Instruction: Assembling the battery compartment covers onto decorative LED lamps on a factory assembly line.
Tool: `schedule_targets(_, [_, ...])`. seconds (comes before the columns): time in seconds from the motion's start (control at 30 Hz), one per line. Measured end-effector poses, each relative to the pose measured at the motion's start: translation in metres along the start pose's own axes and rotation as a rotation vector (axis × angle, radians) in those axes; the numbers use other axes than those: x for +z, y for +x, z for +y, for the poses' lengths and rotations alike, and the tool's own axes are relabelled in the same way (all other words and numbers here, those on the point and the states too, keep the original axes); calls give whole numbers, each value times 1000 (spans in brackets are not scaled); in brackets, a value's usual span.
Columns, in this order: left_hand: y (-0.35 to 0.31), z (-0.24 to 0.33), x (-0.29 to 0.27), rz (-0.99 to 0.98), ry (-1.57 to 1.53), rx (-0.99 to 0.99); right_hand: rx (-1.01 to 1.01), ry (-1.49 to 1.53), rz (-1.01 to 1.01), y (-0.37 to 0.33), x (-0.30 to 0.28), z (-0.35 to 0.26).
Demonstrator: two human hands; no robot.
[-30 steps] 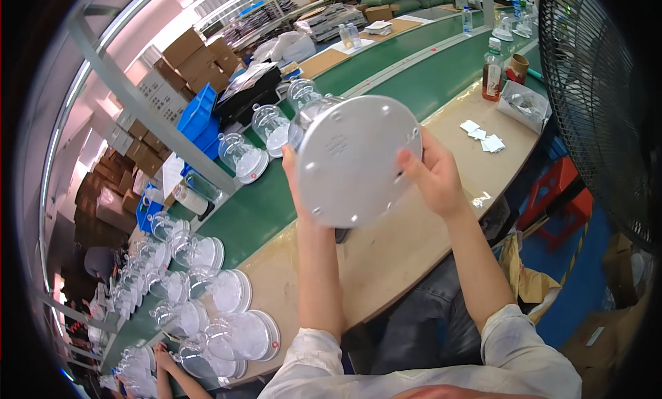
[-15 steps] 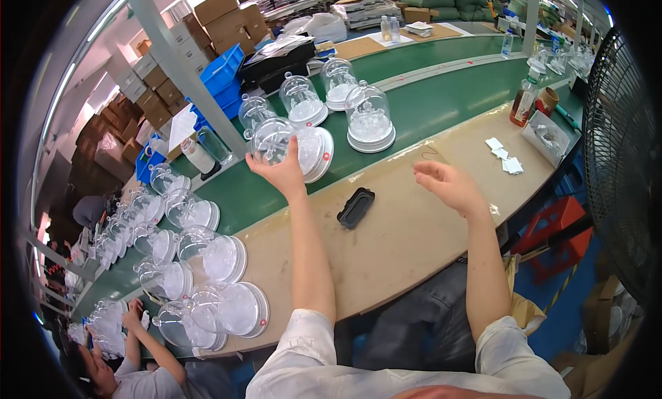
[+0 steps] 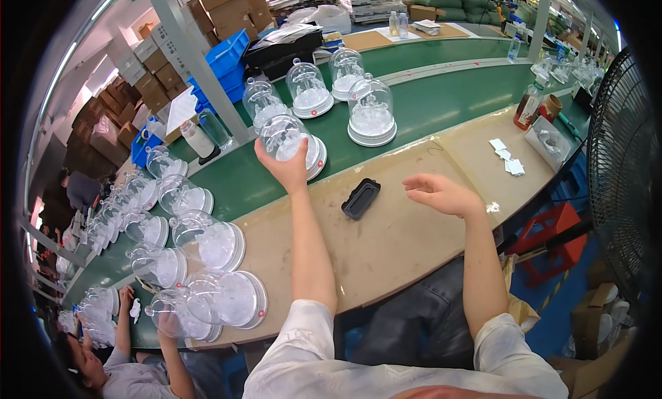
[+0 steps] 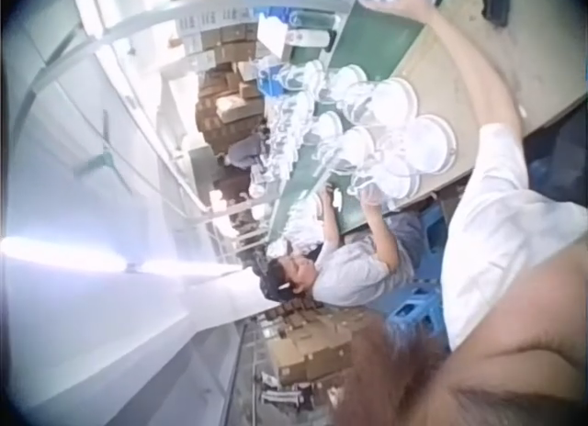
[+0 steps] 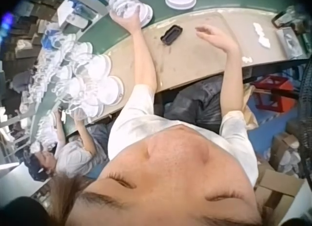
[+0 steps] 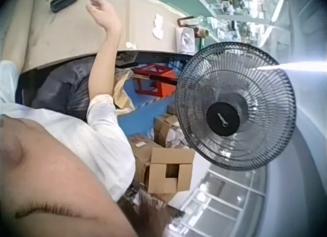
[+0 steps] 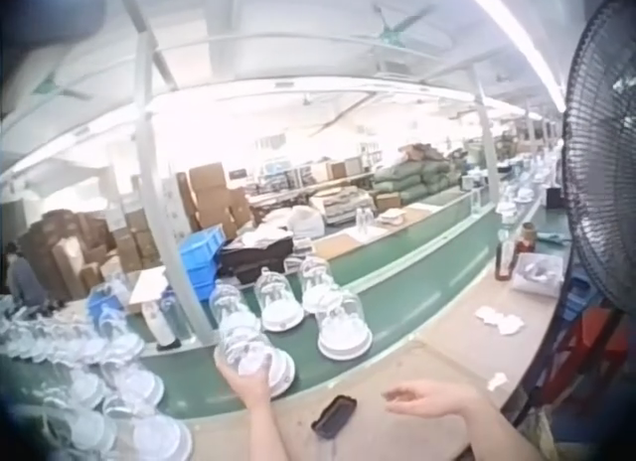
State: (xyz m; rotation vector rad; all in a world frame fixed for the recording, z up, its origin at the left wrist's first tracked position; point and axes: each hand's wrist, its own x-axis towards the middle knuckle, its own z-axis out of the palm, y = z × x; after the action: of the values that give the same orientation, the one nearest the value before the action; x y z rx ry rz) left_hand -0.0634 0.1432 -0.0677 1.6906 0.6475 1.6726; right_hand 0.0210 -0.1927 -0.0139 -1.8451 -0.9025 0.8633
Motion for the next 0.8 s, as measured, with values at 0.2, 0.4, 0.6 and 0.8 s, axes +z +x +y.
schedule_targets(0.2, [12,-13,4,-139,161,177,-31,-41,-30,4,3,-1])
schedule_targets(0.4, [22,-16,-5,-156,244,169,13,-16,-44,4,7,-2])
schedule_targets(0.6, [40,0,-16,-320,571,-190,-2,-25,-57,3,5,1])
schedule_targets(0.8, [65,8,-23,-89,331,33,-58,-3,24,9,4,2])
